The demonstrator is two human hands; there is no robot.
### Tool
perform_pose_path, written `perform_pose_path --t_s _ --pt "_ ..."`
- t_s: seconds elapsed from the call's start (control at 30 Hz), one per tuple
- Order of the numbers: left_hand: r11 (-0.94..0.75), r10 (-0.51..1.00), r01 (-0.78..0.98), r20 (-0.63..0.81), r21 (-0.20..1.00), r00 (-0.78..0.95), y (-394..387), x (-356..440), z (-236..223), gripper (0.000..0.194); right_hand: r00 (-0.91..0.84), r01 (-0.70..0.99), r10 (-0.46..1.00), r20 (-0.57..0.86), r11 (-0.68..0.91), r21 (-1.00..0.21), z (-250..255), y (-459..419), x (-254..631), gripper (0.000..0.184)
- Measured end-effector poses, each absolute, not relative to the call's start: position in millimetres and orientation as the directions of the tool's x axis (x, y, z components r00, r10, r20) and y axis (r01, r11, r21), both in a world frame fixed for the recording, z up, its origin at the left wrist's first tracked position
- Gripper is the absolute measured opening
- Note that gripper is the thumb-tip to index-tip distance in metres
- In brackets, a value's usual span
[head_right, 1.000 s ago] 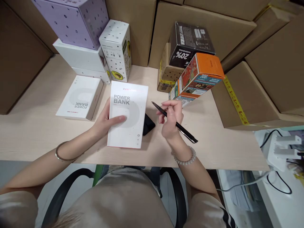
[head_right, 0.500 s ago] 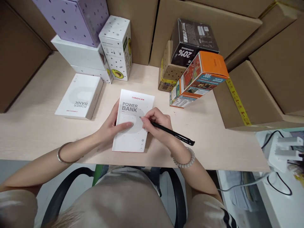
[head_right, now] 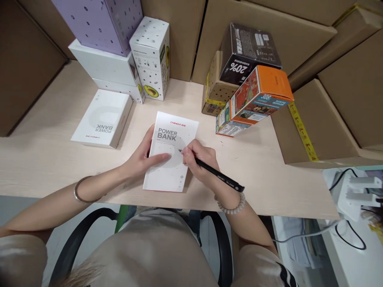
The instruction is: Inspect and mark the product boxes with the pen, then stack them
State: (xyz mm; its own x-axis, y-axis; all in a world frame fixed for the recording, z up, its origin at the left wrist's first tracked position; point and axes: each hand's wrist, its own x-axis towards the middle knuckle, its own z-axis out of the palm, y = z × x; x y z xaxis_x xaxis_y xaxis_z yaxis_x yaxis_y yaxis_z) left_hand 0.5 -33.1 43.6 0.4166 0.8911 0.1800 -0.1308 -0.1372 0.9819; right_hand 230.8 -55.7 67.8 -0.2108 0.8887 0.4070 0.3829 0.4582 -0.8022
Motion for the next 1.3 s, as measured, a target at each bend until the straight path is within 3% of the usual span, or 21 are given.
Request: perform_pose_path --t_s 0.27,0.37,0.43,0.47,0.53,0.6,0.73,0.87,1.07,1.3 --pt "-0.145 0.899 -0.143 0.19 0.979 0.395 -35.4 0.8 42.3 0.083 -0.181 0.325 0.915 0.361 0.402 -0.856 62.2 -55.7 228.0 0.031" --pt "-0.187 0.93 -0.093 0.207 0.978 0.305 -34.0 -1.0 40.3 0.087 0.075 0.295 0.893 0.444 0.405 -0.865 54.5 -46.9 225.5 0.03" --pt "-0.222 0.949 -0.057 0.229 0.973 0.214 -28.5 -4.3 39.4 0.092 0.251 0.428 0.809 0.531 0.399 -0.811 52.0 -36.5 228.6 0.026" --pt "-0.234 0.954 -0.056 0.24 0.971 0.18 -24.2 -6.6 39.0 0.095 0.26 0.524 0.78 0.57 0.381 -0.761 52.2 -30.6 232.4 0.024" --pt "-0.251 0.955 -0.08 0.261 0.965 0.143 -13.8 -11.8 38.6 0.099 0.111 0.678 0.788 0.605 0.385 -0.626 55.1 -19.1 244.3 0.017" --pt "-0.27 0.952 -0.103 0.282 0.957 0.123 -3.3 -16.9 38.5 0.098 -0.15 0.72 0.822 0.549 0.472 -0.51 58.9 -9.9 259.7 0.022" --pt "-0.301 0.945 -0.108 0.312 0.947 0.1 8.1 -22.7 38.7 0.093 -0.438 0.657 0.813 0.384 0.581 -0.48 59.5 0.4 284.7 0.038" --pt "-0.291 0.949 -0.121 0.303 0.949 0.094 7.4 -22.3 38.8 0.088 -0.473 0.664 0.829 0.298 0.557 -0.498 50.5 6.2 288.2 0.042" --pt "-0.29 0.949 -0.121 0.302 0.949 0.09 7.3 -22.2 36.3 0.09 -0.379 0.807 0.907 0.182 0.42 -0.414 40.9 15.3 276.8 0.048" --pt "-0.273 0.955 -0.127 0.284 0.954 0.085 8.0 -22.6 33.7 0.096 -0.386 0.853 0.919 0.077 0.388 -0.349 33.6 22.7 280.0 0.052"
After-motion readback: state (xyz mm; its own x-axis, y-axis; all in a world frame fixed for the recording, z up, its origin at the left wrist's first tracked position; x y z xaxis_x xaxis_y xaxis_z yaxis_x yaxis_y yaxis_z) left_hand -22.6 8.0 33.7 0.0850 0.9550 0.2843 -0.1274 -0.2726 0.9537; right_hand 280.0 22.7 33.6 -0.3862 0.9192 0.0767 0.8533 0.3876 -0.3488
